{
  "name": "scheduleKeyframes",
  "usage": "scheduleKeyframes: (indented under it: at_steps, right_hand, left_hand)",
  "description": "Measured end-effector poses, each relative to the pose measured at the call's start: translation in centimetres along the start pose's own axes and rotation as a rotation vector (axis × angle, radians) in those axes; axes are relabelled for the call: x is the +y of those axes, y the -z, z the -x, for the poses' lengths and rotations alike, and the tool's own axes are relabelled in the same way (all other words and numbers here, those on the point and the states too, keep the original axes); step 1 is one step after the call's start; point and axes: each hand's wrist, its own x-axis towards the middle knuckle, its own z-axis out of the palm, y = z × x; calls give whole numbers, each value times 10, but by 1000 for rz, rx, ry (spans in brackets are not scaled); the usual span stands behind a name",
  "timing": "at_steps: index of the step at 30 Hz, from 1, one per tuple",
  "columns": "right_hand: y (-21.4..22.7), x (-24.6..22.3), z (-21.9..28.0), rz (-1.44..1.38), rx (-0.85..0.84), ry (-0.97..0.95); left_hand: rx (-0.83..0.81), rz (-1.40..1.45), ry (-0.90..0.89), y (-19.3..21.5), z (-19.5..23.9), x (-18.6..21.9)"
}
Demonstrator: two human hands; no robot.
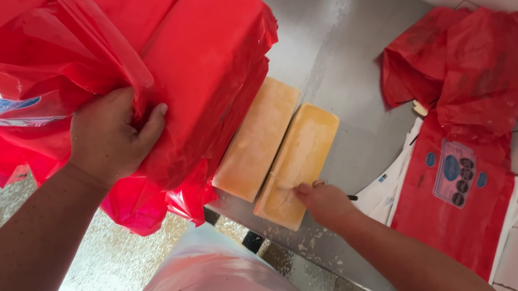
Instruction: The person repeatedly picks up rectangular food blocks, wraps each in a red plastic bag, and places the wrapped items on a nearby stainless steel counter. The person also uses a knife to trim the edges of some blocks before wrapping.
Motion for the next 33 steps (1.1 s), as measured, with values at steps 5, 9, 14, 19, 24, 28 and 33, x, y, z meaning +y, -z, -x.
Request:
scheduleKeyframes:
  at_steps: [5, 9, 14, 19, 24, 28, 33]
  right_hand:
    - [-13, 21, -18, 22, 17, -93]
    - [-26, 14, 18, 34, 42, 13]
    - [-25, 28, 28, -25, -16, 7]
    - [-51, 10, 49, 70, 42, 30]
    - [-13, 10, 38, 10, -14, 11]
    - [-14, 8, 32, -27, -48, -59]
    - [-3, -8, 39, -18, -157, 53]
  left_hand:
    - [-3, -2, 9, -1, 0, 0]
    - [5, -33, -20, -1, -1, -5]
    - [8, -25, -36, -3, 3, -7]
    - [57, -32, -70, -6, 6, -11]
    - [61, -35, -74, -5, 6, -9]
    - [70, -42, -98, -7, 7, -15]
    - [86, -109, -81, -14, 8, -15]
